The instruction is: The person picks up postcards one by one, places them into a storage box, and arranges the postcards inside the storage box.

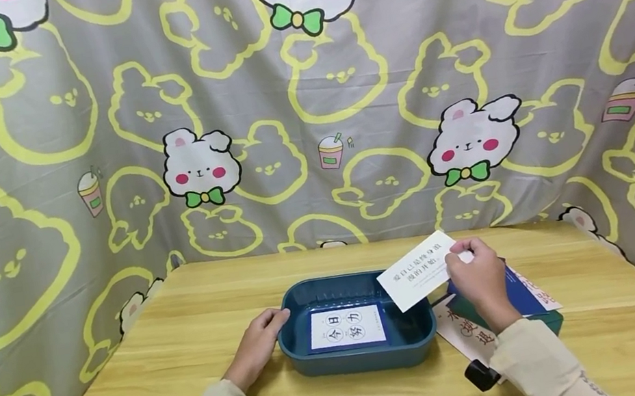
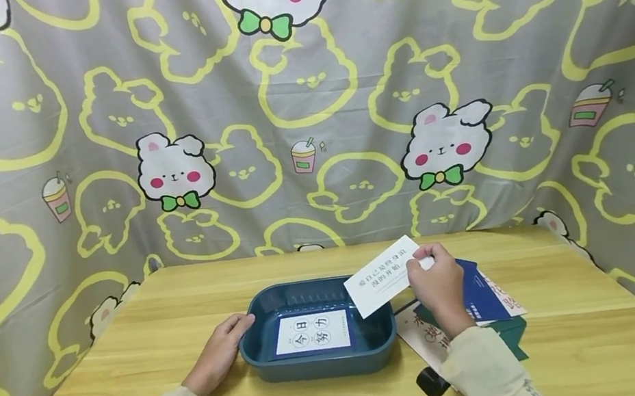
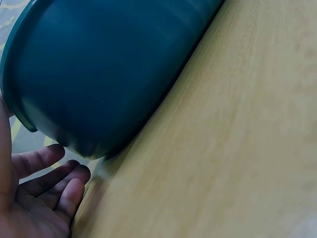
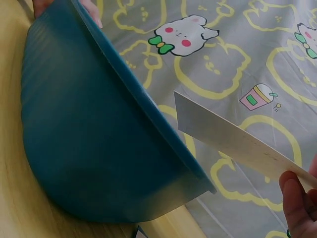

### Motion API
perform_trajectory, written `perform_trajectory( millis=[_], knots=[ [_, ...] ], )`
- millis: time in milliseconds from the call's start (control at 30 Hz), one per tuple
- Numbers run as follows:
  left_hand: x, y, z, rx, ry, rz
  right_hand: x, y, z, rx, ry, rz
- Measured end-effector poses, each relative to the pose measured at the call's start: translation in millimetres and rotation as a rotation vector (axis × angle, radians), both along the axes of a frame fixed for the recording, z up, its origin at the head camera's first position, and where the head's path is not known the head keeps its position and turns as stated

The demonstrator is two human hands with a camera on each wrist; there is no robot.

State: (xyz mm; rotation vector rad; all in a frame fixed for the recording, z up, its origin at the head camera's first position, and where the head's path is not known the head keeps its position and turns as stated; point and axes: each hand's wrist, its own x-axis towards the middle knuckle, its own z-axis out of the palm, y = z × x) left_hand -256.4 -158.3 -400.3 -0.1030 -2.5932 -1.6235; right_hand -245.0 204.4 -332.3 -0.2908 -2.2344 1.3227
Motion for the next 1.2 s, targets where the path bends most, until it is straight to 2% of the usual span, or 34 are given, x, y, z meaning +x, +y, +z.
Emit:
perform_trajectory(
  millis=[267,633,933,1067,1200],
  knots=[
    [-2.2,-2.2,3.2,0.01,0.0,-0.001,-4.2,-7,-0.2,0.005,0.013,0.016],
    [-14.1,-1.9,15.3,0.002,0.004,-0.036,-7.9,-13,13.5,-0.007,0.04,0.037],
    [-6.3,-6.0,8.2,-0.008,-0.011,-0.016,-2.2,-26,8.0,0.002,0.055,0.086],
    [-6.1,-4.6,6.3,-0.003,-0.014,-0.018,-1.3,-29,5.0,0.008,0.056,0.114],
    [-7.1,-3.5,4.6,-0.001,-0.024,-0.025,-0.4,-31,2.6,0.011,0.021,0.139]
  ],
)
